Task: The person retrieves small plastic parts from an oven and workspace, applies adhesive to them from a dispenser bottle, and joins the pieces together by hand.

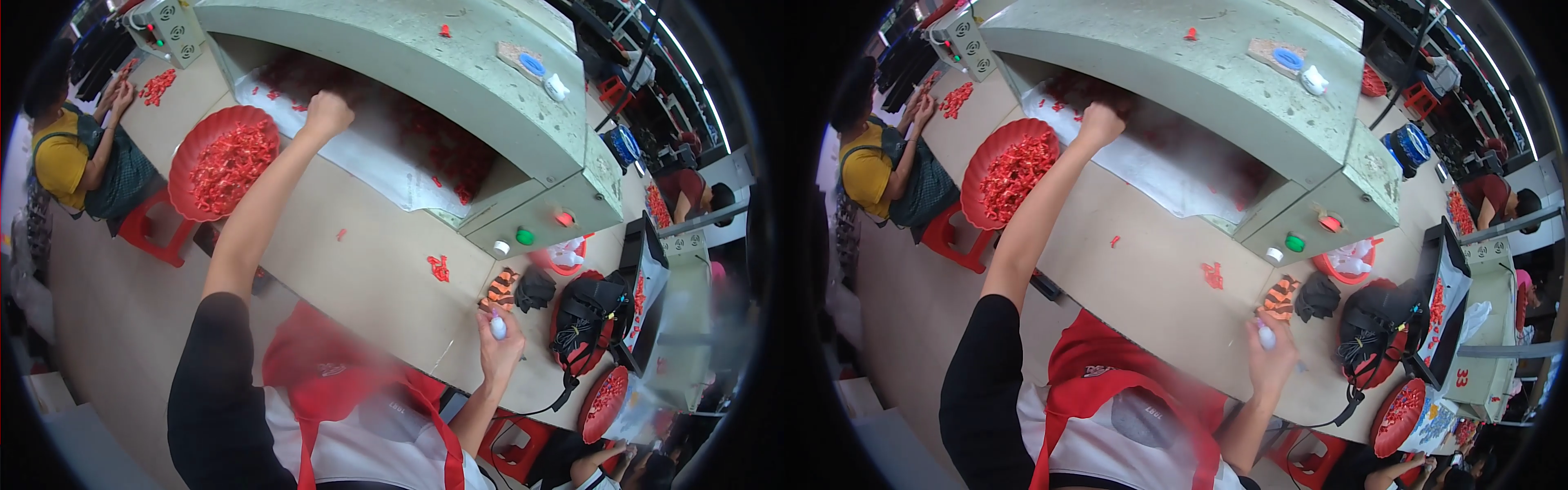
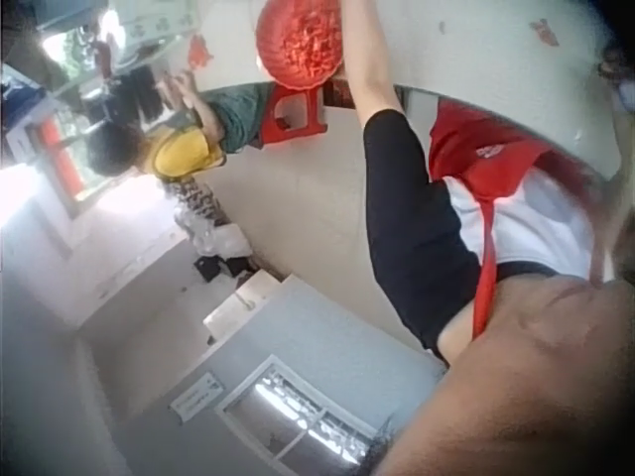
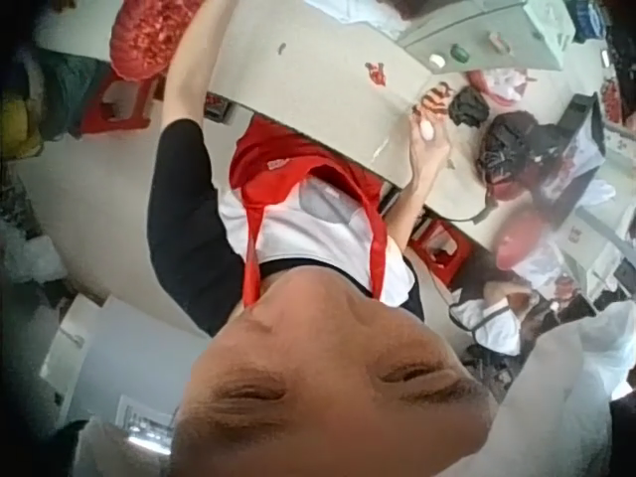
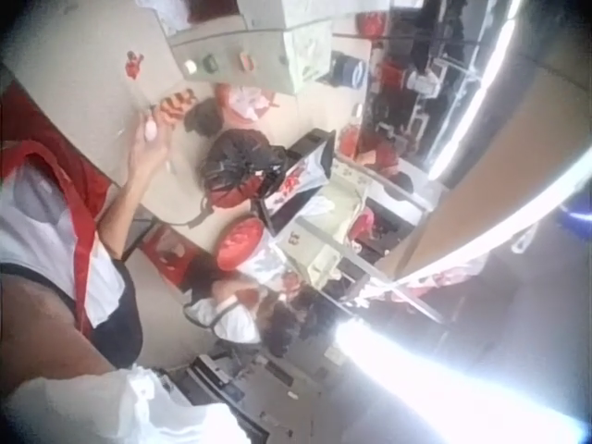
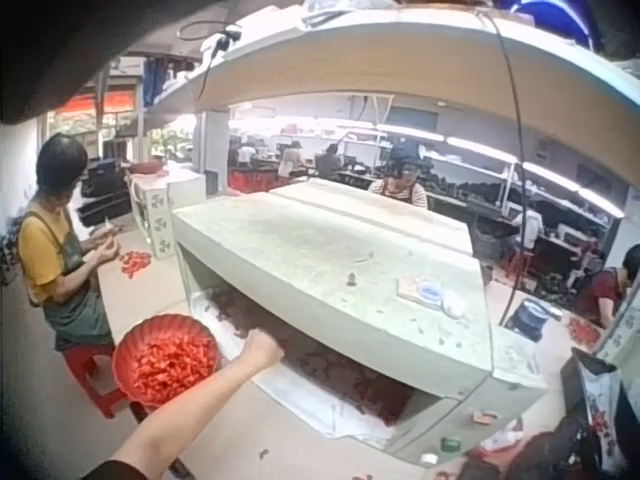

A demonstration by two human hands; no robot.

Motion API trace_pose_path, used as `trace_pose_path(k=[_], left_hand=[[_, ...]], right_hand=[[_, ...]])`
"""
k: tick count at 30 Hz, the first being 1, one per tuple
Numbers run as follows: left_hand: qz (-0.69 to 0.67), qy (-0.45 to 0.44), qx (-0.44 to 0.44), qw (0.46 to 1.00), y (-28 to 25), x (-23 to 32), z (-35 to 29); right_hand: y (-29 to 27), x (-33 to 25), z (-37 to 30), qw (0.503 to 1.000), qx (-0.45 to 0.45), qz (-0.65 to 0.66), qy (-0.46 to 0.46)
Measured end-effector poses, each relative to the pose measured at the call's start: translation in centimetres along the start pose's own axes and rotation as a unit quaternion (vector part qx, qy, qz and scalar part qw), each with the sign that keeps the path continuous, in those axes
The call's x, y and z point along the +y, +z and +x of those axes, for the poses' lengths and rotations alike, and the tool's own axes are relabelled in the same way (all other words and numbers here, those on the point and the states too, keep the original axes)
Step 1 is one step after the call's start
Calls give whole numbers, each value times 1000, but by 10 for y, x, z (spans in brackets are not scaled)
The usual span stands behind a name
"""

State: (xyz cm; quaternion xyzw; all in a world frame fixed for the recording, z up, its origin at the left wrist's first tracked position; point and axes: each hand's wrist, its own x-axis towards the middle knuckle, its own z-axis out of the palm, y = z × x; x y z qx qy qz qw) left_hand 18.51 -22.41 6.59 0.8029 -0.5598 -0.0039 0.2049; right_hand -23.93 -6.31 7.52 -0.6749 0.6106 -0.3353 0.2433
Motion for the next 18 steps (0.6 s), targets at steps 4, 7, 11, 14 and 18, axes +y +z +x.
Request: trace_pose_path(k=[4, 7, 11, 14, 18], left_hand=[[29, 130, 68, 989, 99, 12, 66], [-86, 158, 255, 950, 148, 19, 86], [-115, 59, 152, 980, 134, 37, 86], [-55, 98, 128, 985, 122, 32, 85], [-14, 159, 168, 973, 97, 19, 77]], right_hand=[[-5, 1, -10, 1000, -2, -11, 27], [-14, 7, -16, 996, -30, -36, 74], [-22, 19, -20, 995, -13, -33, 89], [-23, 18, -23, 996, -5, -19, 86], [-17, 7, -21, 1000, -12, -13, 14]])
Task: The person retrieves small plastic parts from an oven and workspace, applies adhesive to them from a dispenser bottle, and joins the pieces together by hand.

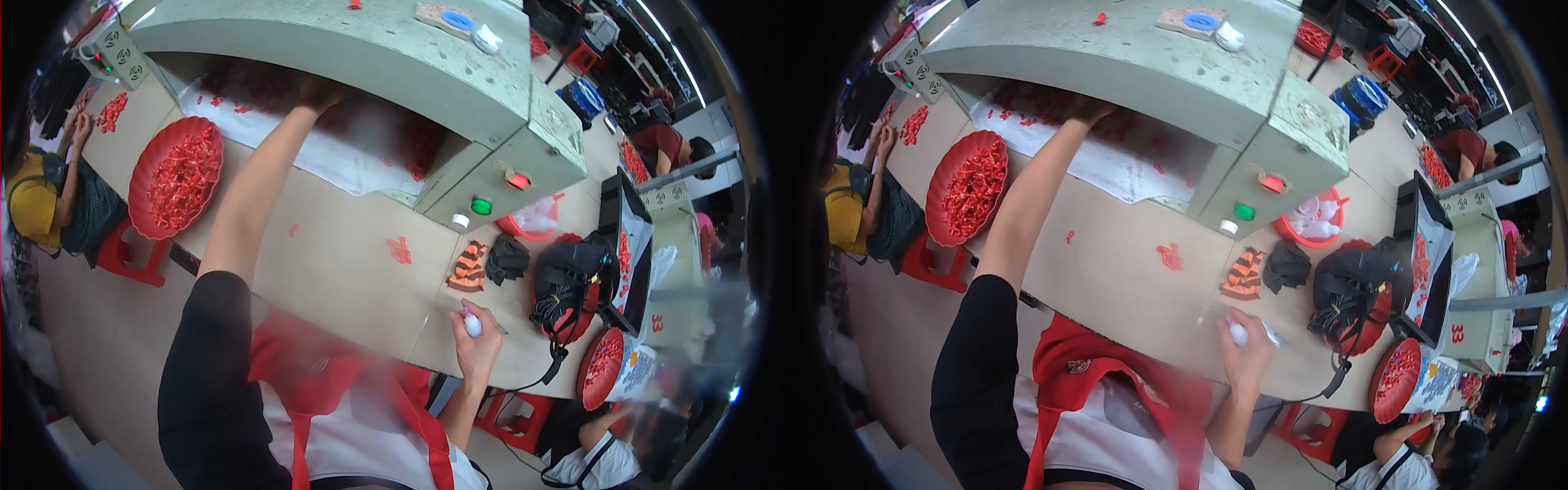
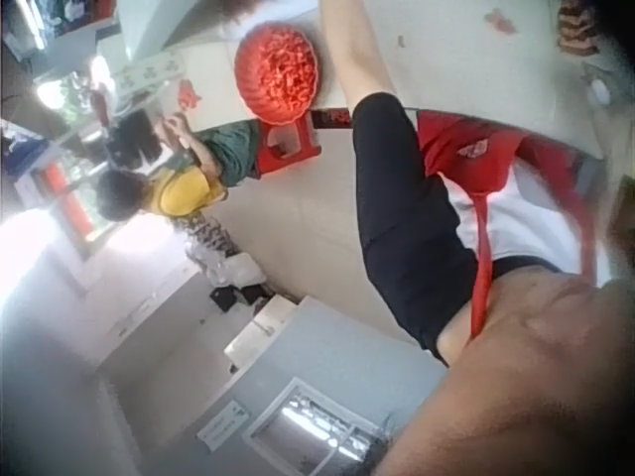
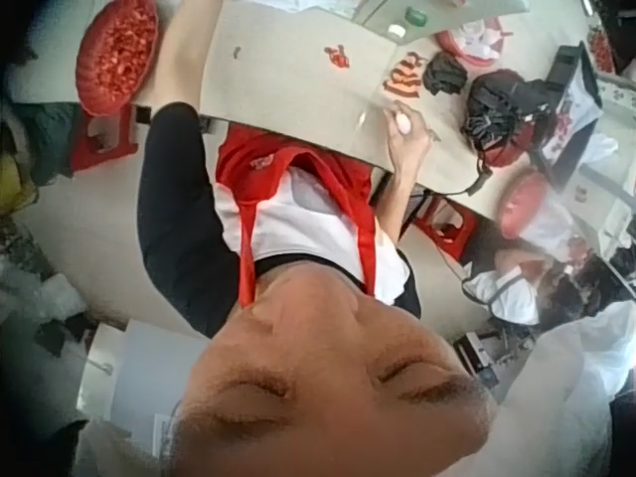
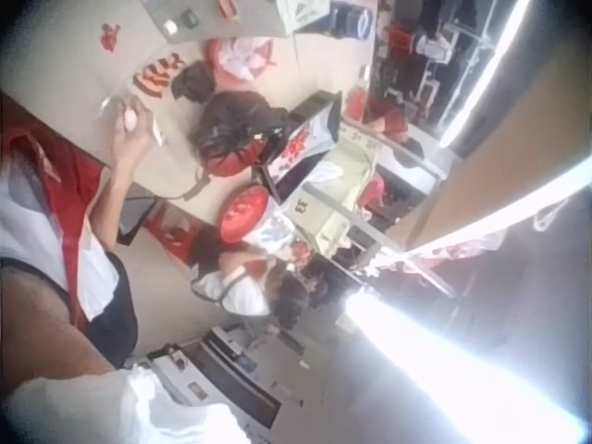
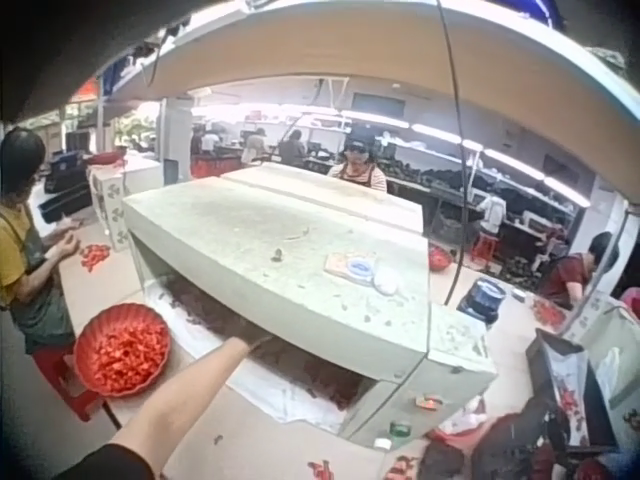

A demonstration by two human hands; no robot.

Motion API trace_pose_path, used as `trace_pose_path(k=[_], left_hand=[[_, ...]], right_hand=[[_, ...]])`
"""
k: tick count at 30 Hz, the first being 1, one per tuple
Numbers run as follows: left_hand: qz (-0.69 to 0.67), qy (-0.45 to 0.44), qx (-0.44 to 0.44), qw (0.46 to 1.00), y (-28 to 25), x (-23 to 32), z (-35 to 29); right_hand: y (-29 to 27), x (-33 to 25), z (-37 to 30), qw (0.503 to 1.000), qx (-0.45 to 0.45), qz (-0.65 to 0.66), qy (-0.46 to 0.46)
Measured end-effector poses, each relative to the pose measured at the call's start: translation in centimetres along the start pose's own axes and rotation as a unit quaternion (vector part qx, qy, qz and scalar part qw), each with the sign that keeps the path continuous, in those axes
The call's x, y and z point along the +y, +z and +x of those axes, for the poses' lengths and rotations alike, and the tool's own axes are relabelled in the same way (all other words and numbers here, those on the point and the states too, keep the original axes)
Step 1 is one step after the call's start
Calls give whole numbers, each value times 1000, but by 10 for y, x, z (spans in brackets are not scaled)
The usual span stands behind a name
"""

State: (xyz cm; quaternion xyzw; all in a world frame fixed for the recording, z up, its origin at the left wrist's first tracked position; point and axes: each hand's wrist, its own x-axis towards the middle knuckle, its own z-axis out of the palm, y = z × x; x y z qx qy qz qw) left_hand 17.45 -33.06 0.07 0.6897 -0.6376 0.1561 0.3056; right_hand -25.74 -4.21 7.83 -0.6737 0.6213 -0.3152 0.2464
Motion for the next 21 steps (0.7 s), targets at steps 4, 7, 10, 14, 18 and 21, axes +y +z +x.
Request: trace_pose_path(k=[4, 7, 10, 14, 18, 21], left_hand=[[-394, -203, -205, 873, -114, 80, -34], [-808, -309, -196, 462, -177, 148, -129], [-846, -379, -266, 263, -197, 176, -186], [-865, -431, -248, 64, -207, 196, -217], [-869, -430, -243, -26, -222, 211, -214], [-860, -447, -247, -25, -227, 216, -209]], right_hand=[[1, 0, -7, 998, 1, 65, -4], [8, -15, -8, 962, -54, 254, 89], [16, -33, -9, 934, -105, 333, 80], [9, -71, -8, 877, -131, 452, 92], [0, -81, -14, 875, -81, 471, 76], [-5, -76, -20, 925, -6, 379, -27]])
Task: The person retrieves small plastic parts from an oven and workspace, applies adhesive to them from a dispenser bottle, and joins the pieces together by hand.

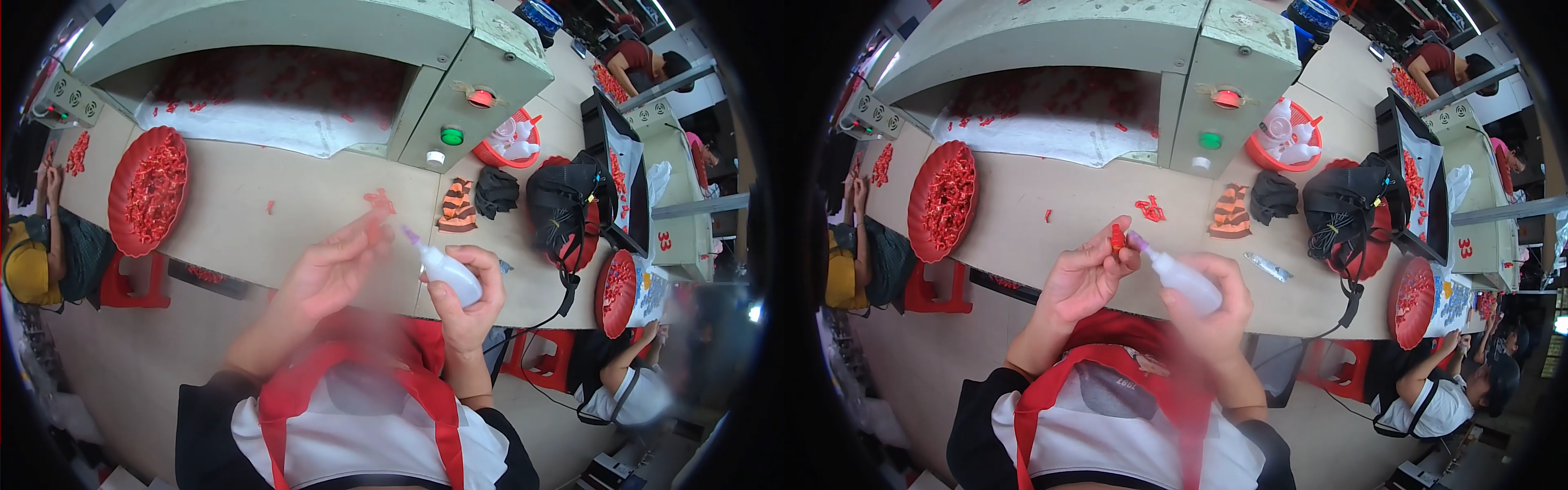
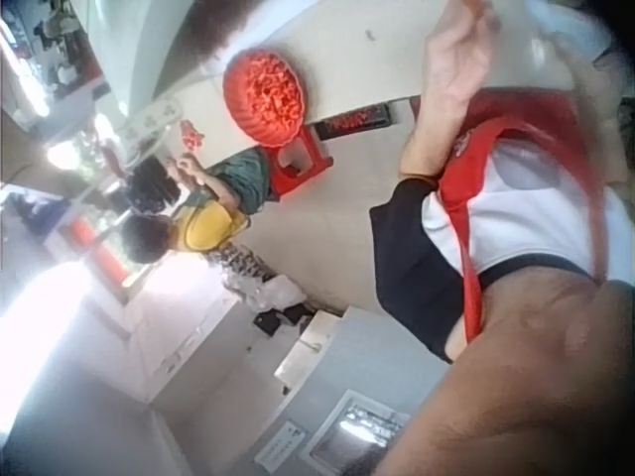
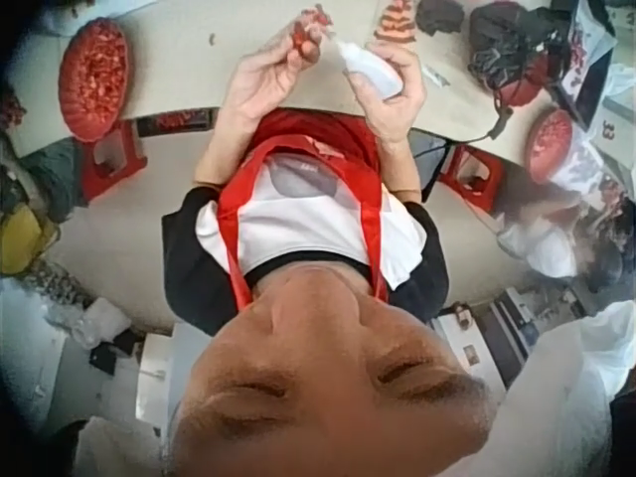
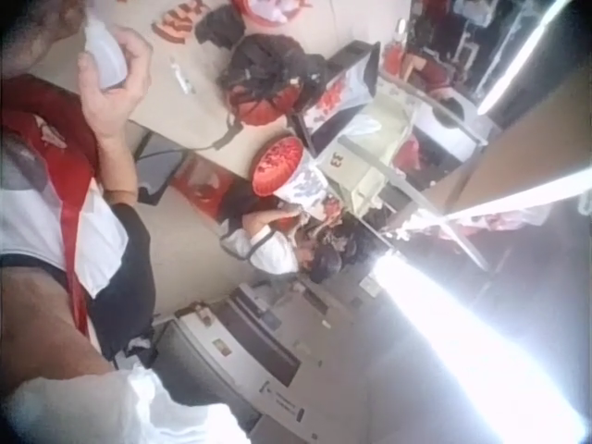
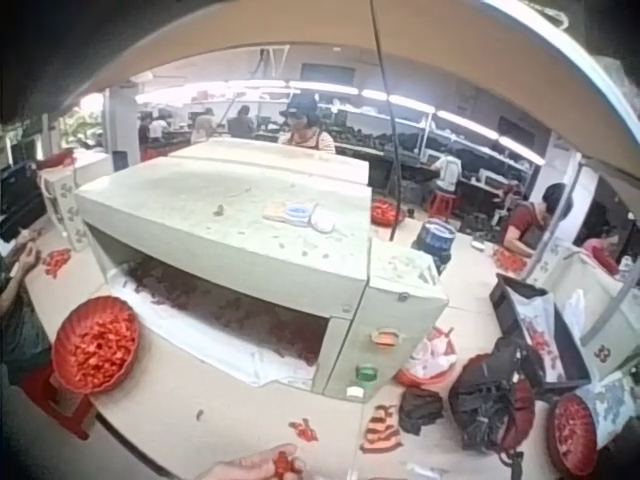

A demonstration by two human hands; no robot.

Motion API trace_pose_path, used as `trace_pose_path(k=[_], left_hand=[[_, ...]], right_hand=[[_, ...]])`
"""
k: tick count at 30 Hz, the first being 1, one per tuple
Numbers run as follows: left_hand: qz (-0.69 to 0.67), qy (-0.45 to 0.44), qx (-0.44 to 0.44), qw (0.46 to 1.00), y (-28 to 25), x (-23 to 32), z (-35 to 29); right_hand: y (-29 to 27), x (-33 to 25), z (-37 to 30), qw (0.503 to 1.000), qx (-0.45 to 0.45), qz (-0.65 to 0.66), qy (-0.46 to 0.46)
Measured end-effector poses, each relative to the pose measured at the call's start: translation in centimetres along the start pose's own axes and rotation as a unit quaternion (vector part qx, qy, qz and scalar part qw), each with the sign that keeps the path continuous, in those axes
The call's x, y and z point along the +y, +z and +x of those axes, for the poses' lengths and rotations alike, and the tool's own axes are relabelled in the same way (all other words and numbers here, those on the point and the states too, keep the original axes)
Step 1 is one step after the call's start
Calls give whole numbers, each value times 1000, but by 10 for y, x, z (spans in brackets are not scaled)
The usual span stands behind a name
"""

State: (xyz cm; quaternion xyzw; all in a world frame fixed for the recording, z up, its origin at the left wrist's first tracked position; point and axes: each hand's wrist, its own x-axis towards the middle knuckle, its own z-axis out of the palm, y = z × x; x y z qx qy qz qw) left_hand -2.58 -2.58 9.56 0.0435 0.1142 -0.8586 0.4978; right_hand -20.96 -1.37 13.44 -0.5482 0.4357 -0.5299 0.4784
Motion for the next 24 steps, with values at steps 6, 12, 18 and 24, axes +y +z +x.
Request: trace_pose_path(k=[6, 12, 18, 24], left_hand=[[201, 131, 57, 969, 19, -12, 0], [273, 161, 67, 946, 19, -13, 3], [342, 184, 92, 917, 25, -9, 5], [347, 156, 95, 920, 20, -4, 3]], right_hand=[[3, -13, 1, 958, 10, -159, -240], [5, -12, 6, 948, -7, -191, -257], [2, -14, 7, 955, 21, -191, -226], [3, -16, 12, 954, -13, -185, -234]])
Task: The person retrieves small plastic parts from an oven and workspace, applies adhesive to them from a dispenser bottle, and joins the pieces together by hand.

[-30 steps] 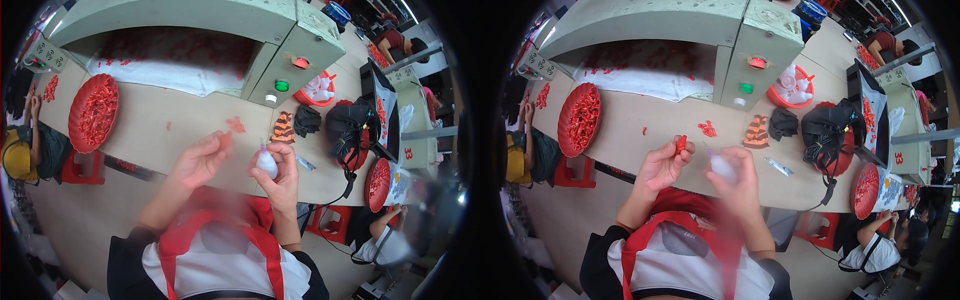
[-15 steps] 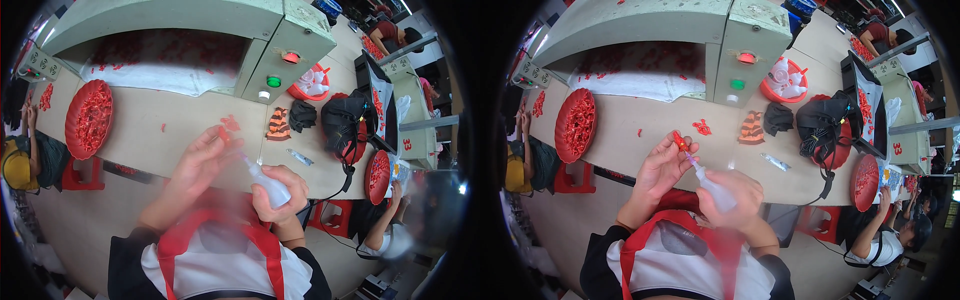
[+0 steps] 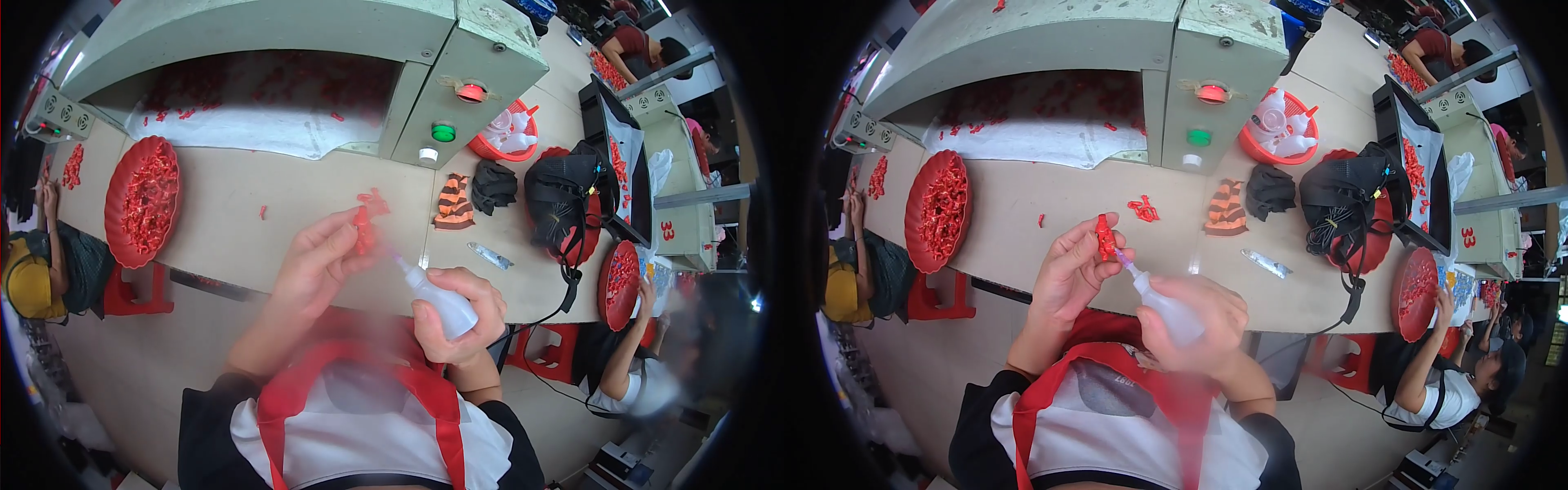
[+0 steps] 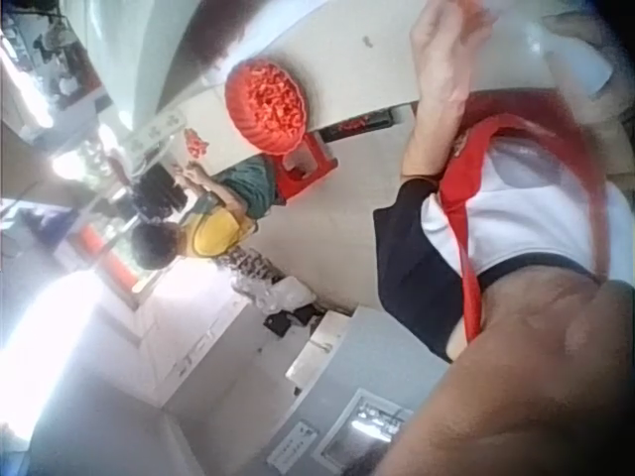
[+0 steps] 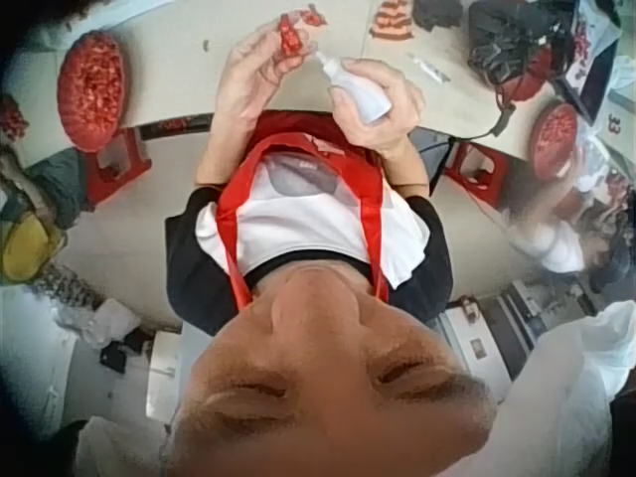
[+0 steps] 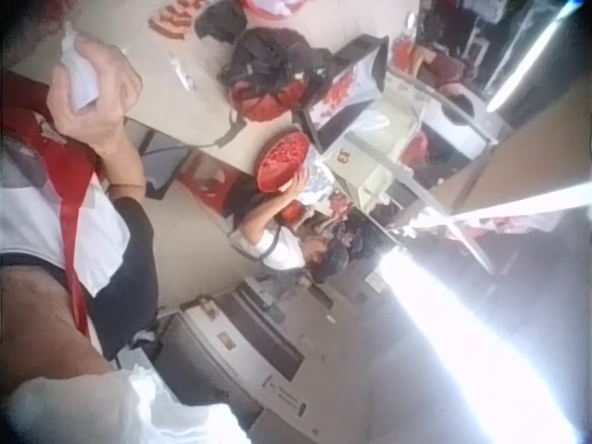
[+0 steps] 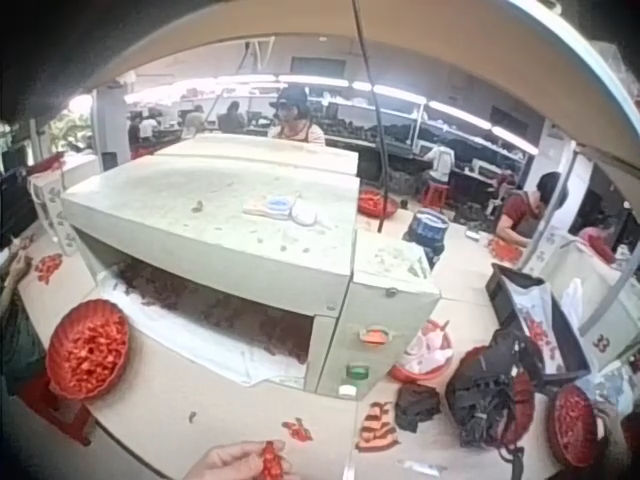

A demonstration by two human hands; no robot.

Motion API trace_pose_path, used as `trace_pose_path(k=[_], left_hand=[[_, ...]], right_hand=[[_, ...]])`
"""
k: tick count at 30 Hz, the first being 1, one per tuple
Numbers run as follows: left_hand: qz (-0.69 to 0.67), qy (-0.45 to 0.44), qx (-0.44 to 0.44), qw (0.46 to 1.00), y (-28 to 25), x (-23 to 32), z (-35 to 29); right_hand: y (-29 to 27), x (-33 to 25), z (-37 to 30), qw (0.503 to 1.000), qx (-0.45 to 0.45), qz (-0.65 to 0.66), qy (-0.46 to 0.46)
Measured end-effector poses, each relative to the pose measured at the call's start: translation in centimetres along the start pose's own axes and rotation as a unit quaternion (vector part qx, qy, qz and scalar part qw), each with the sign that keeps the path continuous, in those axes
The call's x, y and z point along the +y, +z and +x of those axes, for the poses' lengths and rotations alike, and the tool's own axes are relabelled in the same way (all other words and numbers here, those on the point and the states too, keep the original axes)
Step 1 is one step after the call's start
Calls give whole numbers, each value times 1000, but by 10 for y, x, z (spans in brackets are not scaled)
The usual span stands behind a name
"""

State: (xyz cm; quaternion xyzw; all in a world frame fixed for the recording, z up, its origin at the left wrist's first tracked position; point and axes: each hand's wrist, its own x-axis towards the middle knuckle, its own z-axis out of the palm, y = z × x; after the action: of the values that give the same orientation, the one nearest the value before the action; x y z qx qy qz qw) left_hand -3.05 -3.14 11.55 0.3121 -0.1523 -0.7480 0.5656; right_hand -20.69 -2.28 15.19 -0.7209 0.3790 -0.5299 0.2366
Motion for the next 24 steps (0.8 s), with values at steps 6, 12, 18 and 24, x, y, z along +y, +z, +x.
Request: trace_pose_path(k=[6, 12, 18, 24], left_hand=[[14, 4, -2, 1000, -2, -1, -1], [9, -1, -7, 1000, -1, 0, -3], [11, 1, -9, 1000, 1, 1, -4], [12, 6, -15, 1000, -1, 1, -3]], right_hand=[[3, 0, 3, 1000, -15, -5, 5], [5, 0, 4, 1000, -19, -14, -2], [5, 1, 5, 1000, -18, -14, 1], [4, 1, 5, 1000, -20, -13, -3]])
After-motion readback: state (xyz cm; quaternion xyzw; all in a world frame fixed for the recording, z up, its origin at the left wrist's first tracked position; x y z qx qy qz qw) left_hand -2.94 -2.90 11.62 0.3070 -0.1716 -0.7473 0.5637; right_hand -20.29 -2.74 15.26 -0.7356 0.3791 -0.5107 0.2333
